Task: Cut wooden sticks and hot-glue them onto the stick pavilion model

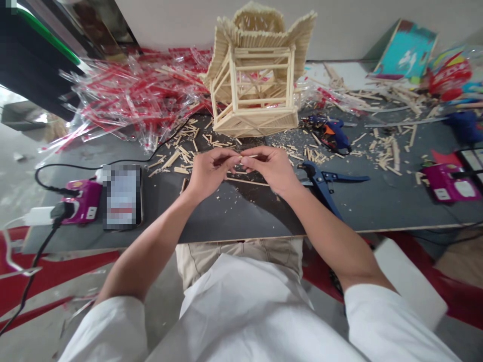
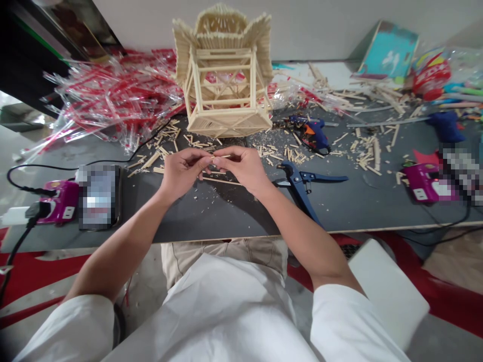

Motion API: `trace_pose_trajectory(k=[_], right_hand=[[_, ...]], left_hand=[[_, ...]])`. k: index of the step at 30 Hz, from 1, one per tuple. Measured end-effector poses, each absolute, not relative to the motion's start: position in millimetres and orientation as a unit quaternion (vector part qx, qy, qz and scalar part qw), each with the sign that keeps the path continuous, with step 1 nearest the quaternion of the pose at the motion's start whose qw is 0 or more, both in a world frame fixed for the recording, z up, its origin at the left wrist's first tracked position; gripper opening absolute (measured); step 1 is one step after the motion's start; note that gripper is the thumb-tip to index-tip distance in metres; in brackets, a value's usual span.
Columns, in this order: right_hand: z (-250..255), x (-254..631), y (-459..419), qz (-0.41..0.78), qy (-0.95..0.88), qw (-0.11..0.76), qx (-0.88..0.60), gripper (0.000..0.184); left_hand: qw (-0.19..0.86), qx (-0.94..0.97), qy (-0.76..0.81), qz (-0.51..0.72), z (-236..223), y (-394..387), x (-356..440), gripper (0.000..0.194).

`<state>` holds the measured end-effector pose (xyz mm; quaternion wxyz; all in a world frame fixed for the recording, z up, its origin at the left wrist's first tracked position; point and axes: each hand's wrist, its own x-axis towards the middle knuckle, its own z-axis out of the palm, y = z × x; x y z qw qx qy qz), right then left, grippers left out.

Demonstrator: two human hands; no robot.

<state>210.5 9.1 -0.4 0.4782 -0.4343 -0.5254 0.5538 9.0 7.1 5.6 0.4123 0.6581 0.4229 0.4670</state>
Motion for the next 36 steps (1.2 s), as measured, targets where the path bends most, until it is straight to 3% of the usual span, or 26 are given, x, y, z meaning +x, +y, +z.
trace_pose_trajectory(k=[5, 17, 36], right_hand=[[1.6, 207.3, 6.9, 0.558, -0.512, 0.482, -0.440, 0.037], [5.7, 207.8, 6.5, 0.648, -0.447, 0.483, -0.383, 0.031], [6.1, 208.0, 7.4, 0.643, -0.452, 0.474, -0.398, 0.035]], left_hand=[[0.399, 0.664, 0.426, 0.467, 4.4, 8.0, 5.8, 0.022], [0.450, 0.644, 0.413, 0.461, 0.1, 12.0, 6.7, 0.024], [0.500, 0.631, 0.413, 0.425, 6.8, 10.6, 5.7, 0.031]])
